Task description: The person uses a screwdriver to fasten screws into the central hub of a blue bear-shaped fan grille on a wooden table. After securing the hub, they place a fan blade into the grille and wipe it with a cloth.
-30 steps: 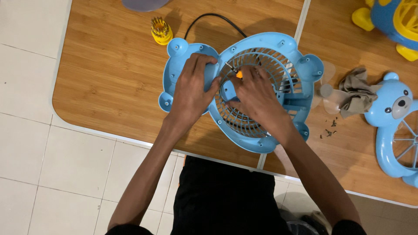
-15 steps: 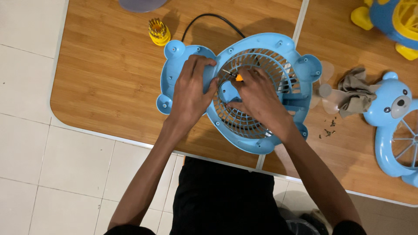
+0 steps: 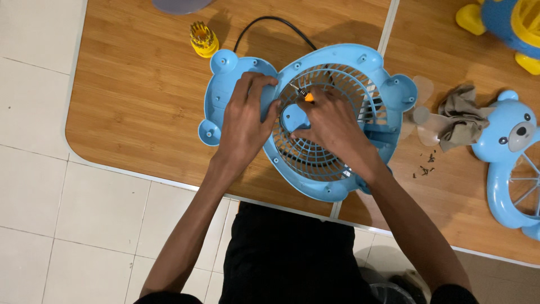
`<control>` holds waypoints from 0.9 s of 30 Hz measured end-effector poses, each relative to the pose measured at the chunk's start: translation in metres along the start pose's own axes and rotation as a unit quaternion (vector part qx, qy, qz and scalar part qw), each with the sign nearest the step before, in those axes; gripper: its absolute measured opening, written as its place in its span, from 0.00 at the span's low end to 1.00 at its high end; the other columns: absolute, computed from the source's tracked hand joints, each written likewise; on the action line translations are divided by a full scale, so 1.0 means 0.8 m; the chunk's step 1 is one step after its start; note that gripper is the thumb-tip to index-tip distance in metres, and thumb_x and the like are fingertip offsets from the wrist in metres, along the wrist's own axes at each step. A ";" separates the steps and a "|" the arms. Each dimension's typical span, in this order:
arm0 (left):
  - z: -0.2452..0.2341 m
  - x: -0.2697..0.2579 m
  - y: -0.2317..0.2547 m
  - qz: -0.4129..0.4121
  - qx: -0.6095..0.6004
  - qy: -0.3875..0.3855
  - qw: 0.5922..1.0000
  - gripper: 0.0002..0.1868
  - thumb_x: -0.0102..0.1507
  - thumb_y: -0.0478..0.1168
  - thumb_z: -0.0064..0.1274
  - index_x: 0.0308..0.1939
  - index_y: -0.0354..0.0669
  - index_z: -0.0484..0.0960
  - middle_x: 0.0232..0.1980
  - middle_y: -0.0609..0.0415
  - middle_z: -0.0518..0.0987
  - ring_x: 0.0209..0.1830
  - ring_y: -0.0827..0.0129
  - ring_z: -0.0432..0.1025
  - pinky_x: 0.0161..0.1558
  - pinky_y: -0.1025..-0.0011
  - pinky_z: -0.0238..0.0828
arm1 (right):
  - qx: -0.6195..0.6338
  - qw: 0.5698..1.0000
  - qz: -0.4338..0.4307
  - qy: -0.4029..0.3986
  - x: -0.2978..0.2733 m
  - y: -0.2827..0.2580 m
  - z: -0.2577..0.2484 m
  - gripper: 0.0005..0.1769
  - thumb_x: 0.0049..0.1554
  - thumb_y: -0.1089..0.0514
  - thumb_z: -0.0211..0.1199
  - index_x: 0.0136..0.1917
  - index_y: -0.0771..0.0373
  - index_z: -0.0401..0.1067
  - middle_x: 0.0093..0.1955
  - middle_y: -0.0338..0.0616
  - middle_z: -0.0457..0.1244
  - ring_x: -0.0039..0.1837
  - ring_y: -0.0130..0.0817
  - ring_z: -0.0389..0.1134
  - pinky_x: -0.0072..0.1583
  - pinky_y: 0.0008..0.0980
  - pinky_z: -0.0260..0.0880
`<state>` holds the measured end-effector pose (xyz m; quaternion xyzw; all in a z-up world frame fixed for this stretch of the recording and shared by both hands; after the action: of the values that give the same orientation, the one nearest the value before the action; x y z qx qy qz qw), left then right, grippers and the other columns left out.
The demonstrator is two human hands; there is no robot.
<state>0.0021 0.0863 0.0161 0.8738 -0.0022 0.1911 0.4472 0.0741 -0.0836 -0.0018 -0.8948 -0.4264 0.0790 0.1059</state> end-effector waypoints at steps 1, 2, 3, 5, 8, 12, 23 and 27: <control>0.000 0.000 0.000 -0.004 0.000 -0.003 1.000 0.19 0.63 0.29 0.61 0.56 0.36 0.75 0.56 0.43 0.74 0.55 0.47 0.75 0.53 0.56 0.75 | -0.004 1.000 0.007 -0.003 0.001 0.000 0.000 0.35 0.36 0.43 0.82 0.52 0.64 0.79 0.52 0.58 0.65 0.57 0.58 0.69 0.58 0.52 0.71; 0.000 0.000 0.001 -0.007 0.000 -0.005 1.000 0.19 0.63 0.29 0.61 0.57 0.36 0.76 0.56 0.43 0.74 0.54 0.48 0.75 0.52 0.56 0.75 | -0.007 1.000 0.012 -0.005 0.001 -0.001 0.000 0.35 0.35 0.43 0.82 0.52 0.64 0.79 0.52 0.57 0.65 0.57 0.57 0.70 0.58 0.51 0.71; 0.000 -0.001 0.002 -0.011 0.001 -0.007 1.000 0.18 0.63 0.29 0.61 0.57 0.36 0.76 0.56 0.43 0.74 0.54 0.48 0.75 0.52 0.57 0.75 | -0.011 1.000 0.018 -0.008 0.001 -0.001 0.000 0.36 0.35 0.42 0.82 0.52 0.63 0.79 0.52 0.57 0.65 0.56 0.56 0.70 0.58 0.51 0.71; 0.000 -0.001 0.002 -0.011 0.009 -0.005 1.000 0.19 0.63 0.29 0.61 0.57 0.35 0.76 0.56 0.42 0.74 0.54 0.47 0.75 0.52 0.56 0.75 | -0.009 1.000 0.018 -0.011 0.001 -0.002 0.000 0.37 0.35 0.42 0.82 0.54 0.63 0.79 0.52 0.57 0.65 0.56 0.57 0.70 0.57 0.52 0.71; 0.002 0.001 0.003 -0.004 0.014 0.000 1.000 0.19 0.62 0.29 0.61 0.57 0.35 0.76 0.56 0.42 0.73 0.54 0.46 0.75 0.52 0.56 0.75 | -0.013 1.000 0.009 -0.005 0.001 -0.002 -0.002 0.38 0.36 0.41 0.82 0.55 0.63 0.79 0.53 0.58 0.65 0.56 0.57 0.69 0.58 0.52 0.70; 0.001 0.001 0.003 -0.006 0.012 -0.002 1.000 0.19 0.62 0.29 0.62 0.57 0.36 0.76 0.56 0.43 0.74 0.54 0.47 0.75 0.53 0.55 0.74 | -0.029 0.999 0.005 -0.022 -0.002 -0.004 -0.007 0.36 0.38 0.41 0.80 0.54 0.64 0.78 0.58 0.61 0.62 0.58 0.59 0.68 0.60 0.52 0.69; 0.001 0.003 0.004 0.011 0.007 0.001 1.000 0.20 0.62 0.28 0.61 0.57 0.36 0.75 0.55 0.43 0.73 0.55 0.47 0.74 0.54 0.55 0.73 | 0.119 0.993 0.006 0.014 -0.046 -0.023 -0.074 0.27 0.60 0.73 0.52 0.71 0.64 0.67 0.56 0.62 0.66 0.53 0.54 0.71 0.54 0.51 0.72; 0.001 0.002 0.004 0.000 0.015 -0.005 1.000 0.20 0.62 0.28 0.61 0.57 0.35 0.76 0.54 0.43 0.73 0.54 0.47 0.74 0.53 0.55 0.73 | 0.172 0.978 0.100 -0.057 -0.055 -0.029 -0.074 0.15 0.65 0.61 0.58 0.63 0.68 0.64 0.43 0.58 0.69 0.46 0.55 0.72 0.47 0.51 0.72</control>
<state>0.0033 0.0838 0.0190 0.8811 -0.0013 0.1870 0.4344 0.0432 -0.1110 0.0635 -0.8954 -0.3202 0.2120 0.2254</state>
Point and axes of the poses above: each hand's wrist, its own x-axis towards the middle knuckle, its own z-axis out of the palm, y = z × x, the point moved 3 cm from there along x, towards the middle knuckle
